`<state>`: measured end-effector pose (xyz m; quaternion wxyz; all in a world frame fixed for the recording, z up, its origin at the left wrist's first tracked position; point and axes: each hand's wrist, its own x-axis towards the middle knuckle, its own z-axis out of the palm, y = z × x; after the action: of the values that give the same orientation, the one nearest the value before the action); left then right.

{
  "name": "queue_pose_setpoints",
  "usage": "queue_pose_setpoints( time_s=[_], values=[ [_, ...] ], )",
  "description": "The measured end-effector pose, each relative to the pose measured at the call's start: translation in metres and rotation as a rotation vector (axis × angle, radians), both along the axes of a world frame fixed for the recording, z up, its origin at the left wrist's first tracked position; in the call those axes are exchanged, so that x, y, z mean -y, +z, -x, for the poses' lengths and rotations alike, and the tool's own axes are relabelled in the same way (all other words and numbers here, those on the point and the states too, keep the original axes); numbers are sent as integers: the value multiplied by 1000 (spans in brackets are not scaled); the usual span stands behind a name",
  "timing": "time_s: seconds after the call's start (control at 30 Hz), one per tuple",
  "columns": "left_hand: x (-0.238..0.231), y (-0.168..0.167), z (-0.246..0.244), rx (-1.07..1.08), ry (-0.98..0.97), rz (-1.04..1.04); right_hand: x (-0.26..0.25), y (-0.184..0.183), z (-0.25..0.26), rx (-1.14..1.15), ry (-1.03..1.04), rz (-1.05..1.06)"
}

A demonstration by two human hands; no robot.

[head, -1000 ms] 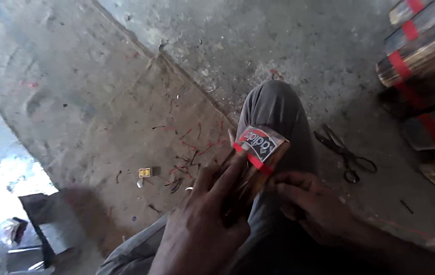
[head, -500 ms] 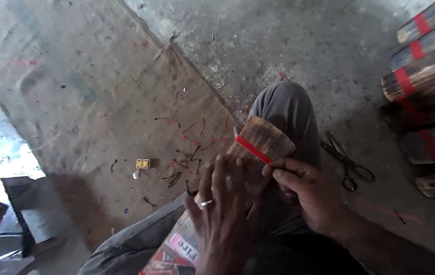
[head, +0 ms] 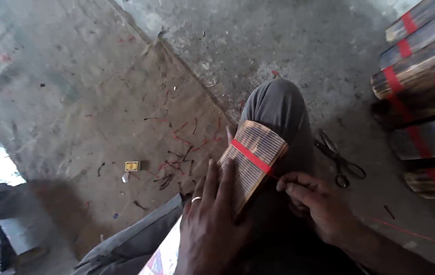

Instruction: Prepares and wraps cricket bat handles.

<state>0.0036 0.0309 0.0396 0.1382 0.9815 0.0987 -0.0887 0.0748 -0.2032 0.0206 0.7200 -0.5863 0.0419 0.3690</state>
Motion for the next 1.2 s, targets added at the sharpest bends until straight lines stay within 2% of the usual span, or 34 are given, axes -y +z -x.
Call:
queue_pose_setpoints(
  time_s=[0.13, 0.23, 0.33, 0.4, 0.47, 0.53, 0.6, 0.67, 0.77, 0.97, 1.2],
  values=[
    [-29, 46, -1, -320, -13, 535, -10, 27, -9, 83, 111, -142],
    [-39, 62, -5, -465, 12, 913, -16, 40, -11, 82, 113, -279],
    [-46, 53, -5, -495, 28, 1006, -20, 39, -14, 9, 105, -262],
    [-48, 51, -1, -326, 79, 844, -22, 31, -18, -27, 98, -166],
    [-39, 59, 2, -95, 57, 465, -25, 22, -23, -27, 88, -128],
    [-10, 53, 5, 102, -8, 49, -29, 19, -24, -42, 78, -107],
    [21, 36, 9, 110, -22, -254, -33, 17, -25, -50, 61, -91],
    [35, 12, 10, 117, 12, -416, -33, 15, -24, -58, 49, -48],
    [38, 0, 6, 163, 29, -465, -25, 12, -19, -83, 28, -23],
    [34, 0, -2, 151, 17, -377, -9, -2, -7, -183, -33, -24],
    [33, 4, -7, 106, -44, -389, 4, -13, 6, -268, -65, -57]
  ],
)
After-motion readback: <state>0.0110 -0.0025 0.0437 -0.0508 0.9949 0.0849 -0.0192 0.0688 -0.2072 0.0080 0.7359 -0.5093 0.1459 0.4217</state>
